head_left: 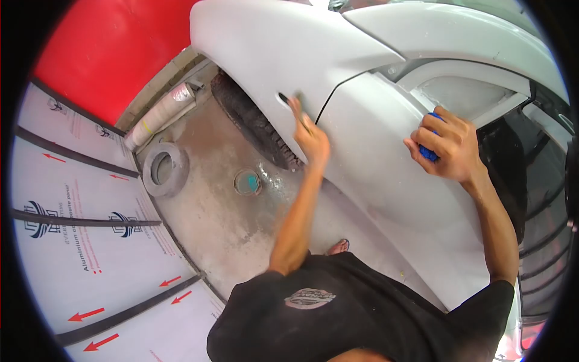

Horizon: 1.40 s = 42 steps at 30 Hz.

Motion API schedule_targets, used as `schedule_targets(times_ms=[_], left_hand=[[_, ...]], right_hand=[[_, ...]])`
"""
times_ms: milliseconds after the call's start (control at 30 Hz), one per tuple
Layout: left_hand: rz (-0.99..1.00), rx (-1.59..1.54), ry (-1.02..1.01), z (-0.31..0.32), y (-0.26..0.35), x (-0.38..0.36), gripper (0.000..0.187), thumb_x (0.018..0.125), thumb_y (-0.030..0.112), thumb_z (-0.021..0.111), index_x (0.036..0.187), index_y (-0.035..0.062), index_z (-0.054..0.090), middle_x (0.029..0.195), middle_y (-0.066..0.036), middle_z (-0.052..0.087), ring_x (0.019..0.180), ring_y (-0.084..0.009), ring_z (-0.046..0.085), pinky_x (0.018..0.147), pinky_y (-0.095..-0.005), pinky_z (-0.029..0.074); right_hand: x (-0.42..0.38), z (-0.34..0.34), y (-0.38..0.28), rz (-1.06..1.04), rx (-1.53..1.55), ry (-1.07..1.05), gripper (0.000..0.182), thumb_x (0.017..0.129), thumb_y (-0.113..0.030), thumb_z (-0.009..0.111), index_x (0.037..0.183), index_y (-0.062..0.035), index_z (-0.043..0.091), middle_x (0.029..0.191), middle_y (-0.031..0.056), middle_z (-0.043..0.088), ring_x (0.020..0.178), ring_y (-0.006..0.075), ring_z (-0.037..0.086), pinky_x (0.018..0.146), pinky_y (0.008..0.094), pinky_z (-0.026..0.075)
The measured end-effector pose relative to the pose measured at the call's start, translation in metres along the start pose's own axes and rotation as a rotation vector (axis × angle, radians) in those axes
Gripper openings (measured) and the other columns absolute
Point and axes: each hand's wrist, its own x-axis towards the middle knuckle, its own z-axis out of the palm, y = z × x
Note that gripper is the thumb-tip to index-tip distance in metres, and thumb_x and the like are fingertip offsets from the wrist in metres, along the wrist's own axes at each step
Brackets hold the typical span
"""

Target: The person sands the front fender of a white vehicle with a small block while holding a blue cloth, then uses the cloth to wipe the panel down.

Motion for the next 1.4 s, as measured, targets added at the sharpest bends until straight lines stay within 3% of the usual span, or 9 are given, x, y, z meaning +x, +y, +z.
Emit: schedule_targets(times_ms=[133,300,433,633,867,1033,1133,1267,1400], left_hand=[[0.171,0.042,-0.006,0.011,-0.029,-0.026,0.049,0.114,0.008,0.036,0.158,-0.0131,0.040,0.162,-0.034,0.043,0.154,-0.0440,0.039,0.128,-0.0490,0.035],[-0.068,0.021,0.005,0.002,-0.025,0.038,0.050,0.116,0.013,0.033,0.157,-0.0142,0.040,0.159,-0.034,0.047,0.150,-0.0433,0.045,0.126,-0.0449,0.038],[0.170,0.079,-0.033,0.009,-0.018,-0.044,0.051,0.116,0.015,0.035,0.154,-0.0171,0.042,0.160,-0.034,0.045,0.152,-0.0444,0.043,0.127,-0.0465,0.036],[-0.118,0.119,0.021,-0.004,-0.038,0.088,0.050,0.115,0.014,0.035,0.154,-0.0152,0.045,0.161,-0.033,0.045,0.152,-0.0420,0.044,0.125,-0.0456,0.039],[0.121,0.054,0.013,0.001,-0.032,0.023,0.049,0.115,0.015,0.037,0.154,-0.0134,0.047,0.159,-0.033,0.048,0.146,-0.0448,0.051,0.123,-0.0477,0.041],[-0.140,0.169,-0.003,-0.017,-0.064,0.118,0.049,0.115,0.015,0.034,0.153,-0.0121,0.048,0.160,-0.032,0.046,0.150,-0.0427,0.046,0.124,-0.0459,0.041],[0.080,0.059,0.054,0.001,-0.050,0.052,0.048,0.114,0.014,0.036,0.153,-0.0130,0.048,0.161,-0.032,0.045,0.150,-0.0442,0.045,0.125,-0.0465,0.040],[0.165,0.218,0.055,-0.010,-0.072,0.092,0.047,0.114,0.011,0.036,0.153,-0.0136,0.047,0.160,-0.033,0.046,0.148,-0.0460,0.048,0.122,-0.0461,0.043],[-0.140,0.130,0.018,-0.025,-0.068,0.141,0.047,0.114,0.011,0.038,0.152,-0.0141,0.047,0.158,-0.034,0.049,0.150,-0.0455,0.046,0.122,-0.0475,0.043]], right_hand=[[0.000,0.000,-0.001,-0.002,0.007,0.021,0.027,0.079,-0.013,0.087,0.073,-0.0142,0.061,0.073,0.0004,0.056,0.066,0.0206,0.056,0.049,0.0342,0.045],[-0.003,0.001,-0.002,-0.007,0.037,0.023,0.027,0.079,-0.012,0.087,0.072,-0.0132,0.061,0.072,0.0012,0.055,0.064,0.0205,0.054,0.049,0.0339,0.043],[0.001,0.000,0.000,-0.017,0.016,0.043,0.028,0.079,-0.012,0.087,0.072,-0.0131,0.060,0.072,0.0010,0.055,0.064,0.0203,0.054,0.048,0.0341,0.044],[-0.001,0.001,-0.002,-0.006,0.025,0.038,0.028,0.079,-0.012,0.087,0.071,-0.0134,0.060,0.071,0.0004,0.055,0.063,0.0198,0.053,0.048,0.0338,0.043],[-0.002,0.000,-0.001,0.014,-0.008,-0.008,0.029,0.082,-0.020,0.087,0.073,-0.0168,0.060,0.075,-0.0003,0.058,0.068,0.0205,0.058,0.048,0.0351,0.046],[-0.001,0.001,-0.001,-0.006,0.020,0.022,0.028,0.078,-0.012,0.086,0.071,-0.0137,0.059,0.071,0.0001,0.054,0.062,0.0198,0.053,0.048,0.0334,0.042],[0.002,0.000,0.000,0.001,0.010,0.024,0.028,0.077,-0.012,0.087,0.070,-0.0138,0.059,0.071,0.0000,0.054,0.063,0.0199,0.053,0.048,0.0334,0.043],[0.001,0.000,-0.001,0.010,0.007,0.023,0.028,0.077,-0.012,0.087,0.071,-0.0144,0.060,0.071,0.0001,0.054,0.062,0.0199,0.053,0.047,0.0333,0.042],[0.000,-0.001,-0.001,0.011,0.011,0.001,0.028,0.077,-0.015,0.088,0.072,-0.0156,0.061,0.072,-0.0002,0.055,0.064,0.0197,0.054,0.047,0.0333,0.042]])
